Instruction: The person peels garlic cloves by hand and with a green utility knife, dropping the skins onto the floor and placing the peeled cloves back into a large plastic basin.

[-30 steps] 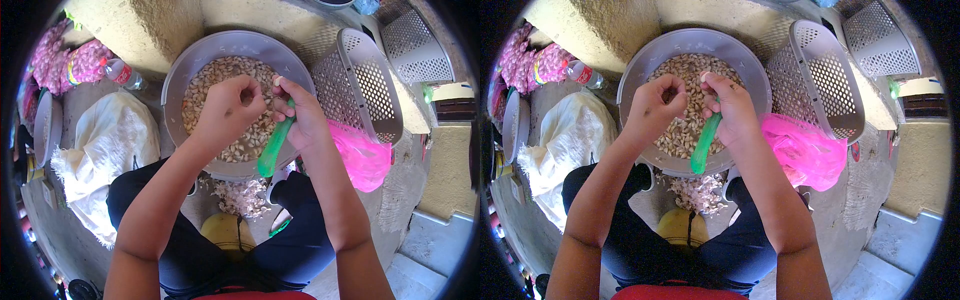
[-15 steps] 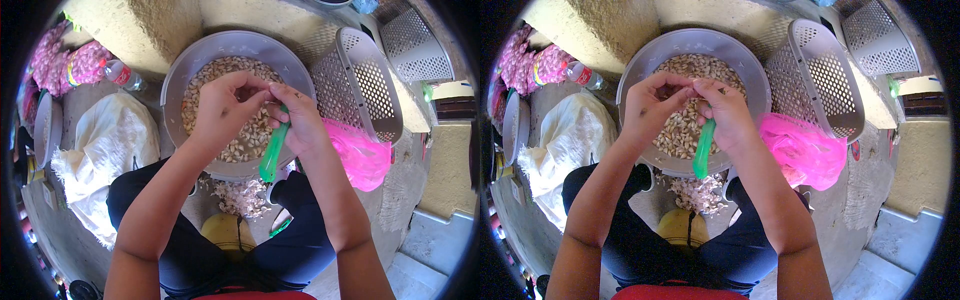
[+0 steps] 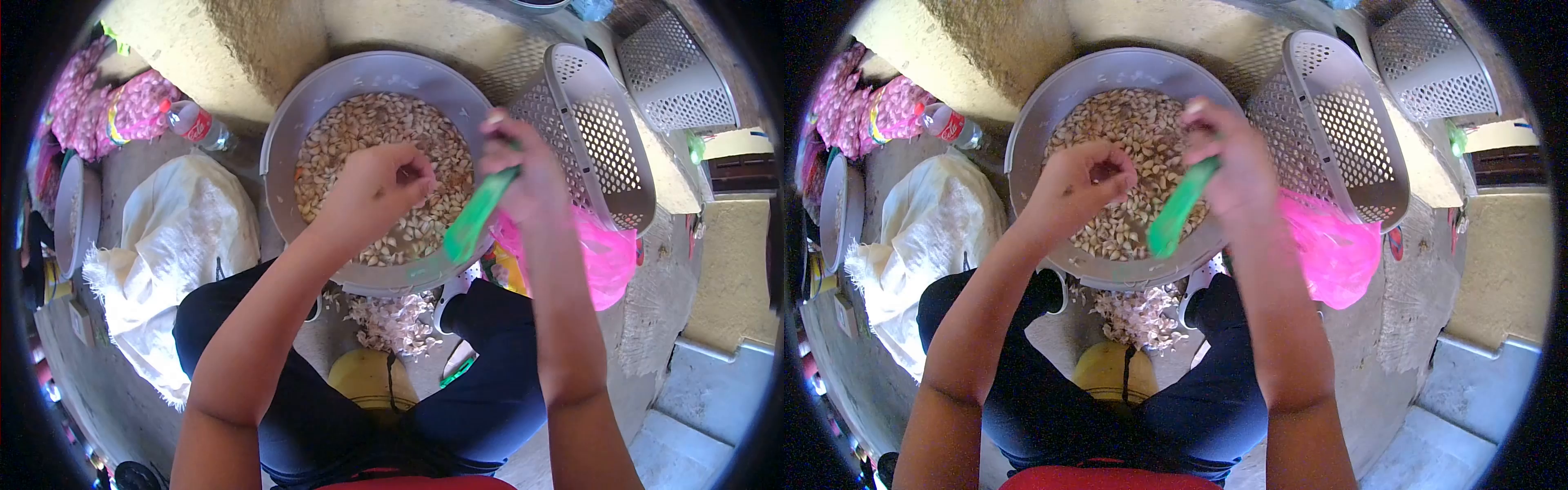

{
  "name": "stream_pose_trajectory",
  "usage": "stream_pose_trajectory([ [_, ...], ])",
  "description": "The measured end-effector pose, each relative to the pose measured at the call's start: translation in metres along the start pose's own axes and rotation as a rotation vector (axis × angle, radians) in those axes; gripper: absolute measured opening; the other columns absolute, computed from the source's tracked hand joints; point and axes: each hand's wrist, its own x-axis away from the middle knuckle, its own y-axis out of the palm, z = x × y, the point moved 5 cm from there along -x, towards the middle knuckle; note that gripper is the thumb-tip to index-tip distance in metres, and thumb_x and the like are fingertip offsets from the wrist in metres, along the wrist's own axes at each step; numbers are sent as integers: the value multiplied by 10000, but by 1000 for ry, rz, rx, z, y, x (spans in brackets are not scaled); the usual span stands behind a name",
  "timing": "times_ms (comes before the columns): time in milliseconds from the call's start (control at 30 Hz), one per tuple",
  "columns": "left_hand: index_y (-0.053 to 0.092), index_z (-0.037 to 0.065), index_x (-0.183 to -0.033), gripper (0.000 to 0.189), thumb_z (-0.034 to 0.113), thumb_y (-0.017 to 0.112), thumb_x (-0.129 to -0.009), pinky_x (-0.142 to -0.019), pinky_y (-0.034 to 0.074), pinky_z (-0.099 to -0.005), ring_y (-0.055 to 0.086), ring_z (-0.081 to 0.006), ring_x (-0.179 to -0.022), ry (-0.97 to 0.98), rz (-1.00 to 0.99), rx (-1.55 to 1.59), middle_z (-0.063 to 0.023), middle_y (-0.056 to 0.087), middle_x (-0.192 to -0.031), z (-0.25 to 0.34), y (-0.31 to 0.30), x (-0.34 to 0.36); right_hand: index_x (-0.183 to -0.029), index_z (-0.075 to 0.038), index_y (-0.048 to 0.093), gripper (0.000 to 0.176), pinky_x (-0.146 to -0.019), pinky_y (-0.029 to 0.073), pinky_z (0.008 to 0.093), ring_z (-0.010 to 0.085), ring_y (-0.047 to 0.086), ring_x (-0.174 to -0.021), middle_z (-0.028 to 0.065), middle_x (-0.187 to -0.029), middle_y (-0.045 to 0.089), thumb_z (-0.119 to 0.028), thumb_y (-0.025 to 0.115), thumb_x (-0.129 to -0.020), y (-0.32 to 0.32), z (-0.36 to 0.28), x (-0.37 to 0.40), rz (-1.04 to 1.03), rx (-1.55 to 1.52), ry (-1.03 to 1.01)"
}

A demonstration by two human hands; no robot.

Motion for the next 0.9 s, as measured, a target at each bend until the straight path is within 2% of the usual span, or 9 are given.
stream_pose_trajectory([
  [67,580,-2,-798,83,55,594,-741,-574,444,-231,551,-84,-639,42,-90,-32,-43,583,-710,-7,7,2,-857,15,530,115,-445,363,201,74,388,-485,49,-710,495,-70,515,-780,-49,-59,-10,84,-121,-217],
  [167,573,7,-762,63,55,585,-723,-578,448,-253,564,-143,-617,88,-242,-11,-68,576,-709,-14,30,14,-944,16,450,142,-454,379,188,91,402,-492,120,-831,546,-61,443,-825,-119,-134,22,655,20,-652],
  [267,564,15,-728,102,116,578,-725,-588,445,-324,562,-236,-621,256,-505,-142,-106,579,-731,-29,68,40,-958,5,428,165,-443,378,195,93,398,-489,142,-871,552,-76,469,-820,-154,-149,40,720,-245,-667],
  [467,586,20,-790,176,181,598,-721,-608,440,-353,565,-265,-653,-15,-1118,-387,-120,587,-730,-54,110,96,-952,3,493,185,-392,324,189,63,360,-452,87,-799,546,-99,526,-801,-85,-130,30,450,231,-539],
  [567,597,18,-816,208,199,612,-713,-629,454,-336,591,-247,-702,-408,-1127,481,-116,603,-755,-37,115,97,-930,0,529,169,-380,303,179,45,334,-424,52,-728,539,-109,531,-802,-30,-104,38,202,563,-428],
  [667,608,22,-848,232,222,588,-733,-684,465,-342,603,-222,-805,-509,-1186,420,-109,618,-810,-81,140,126,-920,1,538,165,-369,299,181,38,323,-406,32,-676,529,-122,518,-812,-10,-71,37,-56,458,-197],
  [733,597,31,-918,272,232,561,-738,-727,467,-375,598,-243,-865,-78,-1355,-829,-144,615,-875,-134,156,153,-968,3,547,197,-363,303,178,37,324,-398,53,-722,564,-109,492,-816,-1,-44,39,-135,552,-22],
  [800,609,54,-924,265,205,529,-721,-740,464,-412,593,-303,-846,83,-1176,-1347,-176,605,-901,-124,140,164,-1064,2,498,266,-352,323,173,24,319,-399,77,-788,580,-105,459,-824,11,-23,42,-169,656,53],
  [900,607,74,-940,261,174,539,-708,-703,473,-388,589,-302,-845,-64,-1370,-771,-180,600,-900,-131,156,167,-1163,0,435,353,-346,337,172,19,315,-394,106,-856,595,-106,432,-826,14,4,48,-116,787,141],
])
